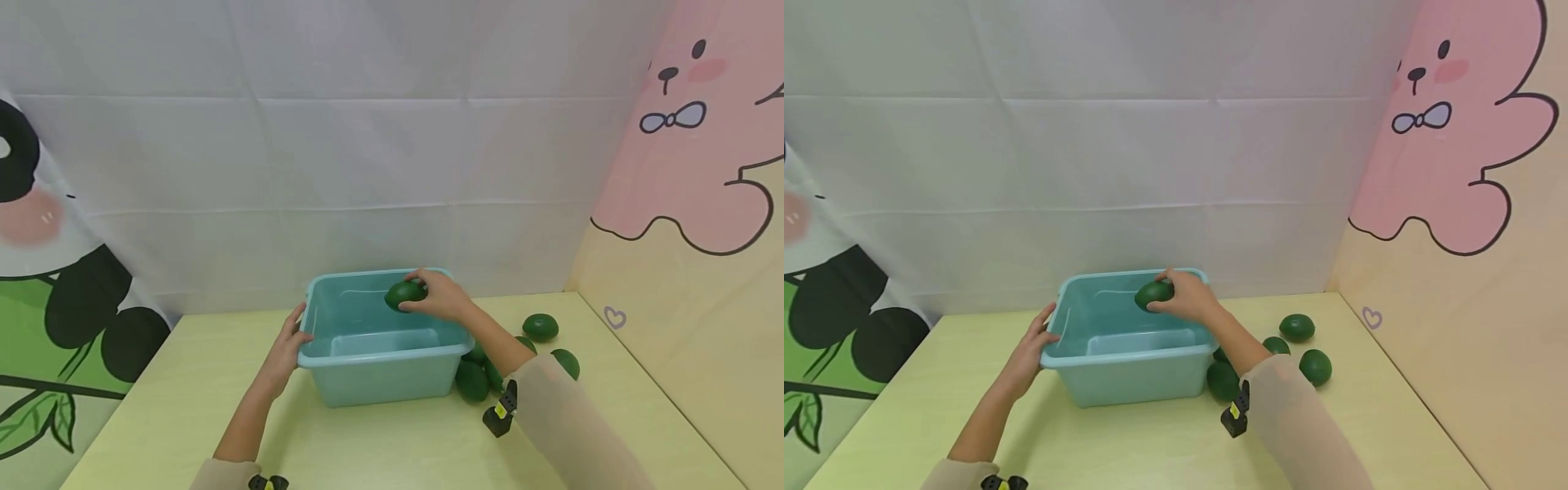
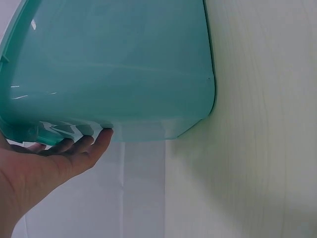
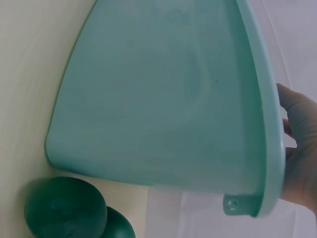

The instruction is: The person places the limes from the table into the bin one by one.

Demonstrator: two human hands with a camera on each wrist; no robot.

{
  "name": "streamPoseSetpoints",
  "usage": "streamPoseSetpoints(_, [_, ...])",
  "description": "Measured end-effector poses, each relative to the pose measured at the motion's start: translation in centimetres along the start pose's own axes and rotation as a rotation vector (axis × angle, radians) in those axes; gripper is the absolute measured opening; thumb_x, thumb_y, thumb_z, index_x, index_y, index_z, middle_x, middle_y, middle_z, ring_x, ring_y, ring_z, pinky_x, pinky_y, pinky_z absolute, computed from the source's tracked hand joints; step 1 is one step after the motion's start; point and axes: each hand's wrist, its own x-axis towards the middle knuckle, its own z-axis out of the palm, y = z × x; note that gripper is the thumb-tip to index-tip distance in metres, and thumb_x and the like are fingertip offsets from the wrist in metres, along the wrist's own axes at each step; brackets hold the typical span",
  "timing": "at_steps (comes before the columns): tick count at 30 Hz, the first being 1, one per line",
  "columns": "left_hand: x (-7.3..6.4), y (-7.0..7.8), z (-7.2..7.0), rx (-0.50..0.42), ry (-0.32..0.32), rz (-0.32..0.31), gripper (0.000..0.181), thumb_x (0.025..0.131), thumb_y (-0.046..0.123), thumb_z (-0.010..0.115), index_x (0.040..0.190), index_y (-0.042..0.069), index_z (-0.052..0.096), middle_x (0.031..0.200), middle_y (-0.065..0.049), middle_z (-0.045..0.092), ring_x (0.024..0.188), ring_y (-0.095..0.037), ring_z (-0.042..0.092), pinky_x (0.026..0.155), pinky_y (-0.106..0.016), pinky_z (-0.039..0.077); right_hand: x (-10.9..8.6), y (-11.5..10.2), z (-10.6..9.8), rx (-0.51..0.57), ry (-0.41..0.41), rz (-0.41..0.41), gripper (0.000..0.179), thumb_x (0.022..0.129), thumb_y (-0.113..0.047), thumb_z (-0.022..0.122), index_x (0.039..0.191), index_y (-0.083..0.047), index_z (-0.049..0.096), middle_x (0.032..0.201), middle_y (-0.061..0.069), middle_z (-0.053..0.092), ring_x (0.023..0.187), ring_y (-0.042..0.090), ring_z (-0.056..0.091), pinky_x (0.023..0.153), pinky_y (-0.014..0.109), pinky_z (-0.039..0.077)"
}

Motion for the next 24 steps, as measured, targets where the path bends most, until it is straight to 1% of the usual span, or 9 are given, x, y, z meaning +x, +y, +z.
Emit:
streamPoseSetpoints(4, [0.0, 0.0, 0.0, -0.003, 0.001, -0.003, 0.068, 0.095, 0.013, 0.034, 0.152, 0.026, -0.001, 0.156, -0.020, 0.006, 0.135, -0.041, 0.026, 0.096, -0.048, 0.036, 0.2, 0.0, 0.7, 0.021, -0.013, 0.017, 0.060, 0.080, -0.040, 0.069, 0.132, -0.015, 0.051, 0.122, 0.011, 0.058, 0.106, 0.025, 0.057, 0.080, 0.036, 0.049])
streamPoseSetpoints(7, [0.0, 0.0, 0.0, -0.005, 0.001, -0.004, 0.068, 0.095, 0.013, 0.034, 0.152, 0.026, 0.000, 0.156, -0.020, 0.006, 0.134, -0.041, 0.026, 0.096, -0.047, 0.036, 0.4, 0.0, 1.1, 0.038, -0.015, 0.030, 0.058, 0.080, -0.039, 0.070, 0.130, -0.016, 0.052, 0.118, 0.011, 0.059, 0.102, 0.024, 0.058, 0.080, 0.037, 0.048])
streamPoseSetpoints(15, [0.2, -0.1, 0.1, -0.015, 0.005, -0.004, 0.068, 0.095, 0.012, 0.034, 0.152, 0.026, 0.000, 0.156, -0.020, 0.006, 0.135, -0.041, 0.026, 0.098, -0.050, 0.035, 0.9, 0.3, 2.3, 0.047, -0.027, 0.051, 0.055, 0.079, -0.039, 0.070, 0.127, -0.016, 0.054, 0.114, 0.010, 0.060, 0.096, 0.022, 0.058, 0.079, 0.036, 0.047])
streamPoseSetpoints(19, [0.1, -0.1, 0.1, -0.022, 0.009, -0.005, 0.068, 0.095, 0.012, 0.034, 0.152, 0.026, 0.001, 0.156, -0.020, 0.006, 0.134, -0.041, 0.026, 0.100, -0.053, 0.033, 1.0, 0.3, 2.6, 0.035, -0.038, 0.054, 0.055, 0.080, -0.039, 0.070, 0.127, -0.017, 0.054, 0.114, 0.009, 0.060, 0.097, 0.022, 0.058, 0.080, 0.037, 0.047])
streamPoseSetpoints(24, [0.1, 0.0, 0.2, -0.019, 0.010, -0.005, 0.068, 0.095, 0.012, 0.034, 0.152, 0.026, 0.000, 0.156, -0.020, 0.005, 0.134, -0.040, 0.025, 0.100, -0.053, 0.033, 1.0, 0.3, 2.9, 0.039, -0.029, 0.038, 0.051, 0.082, -0.037, 0.069, 0.126, -0.015, 0.056, 0.119, 0.009, 0.059, 0.104, 0.024, 0.057, 0.084, 0.039, 0.047])
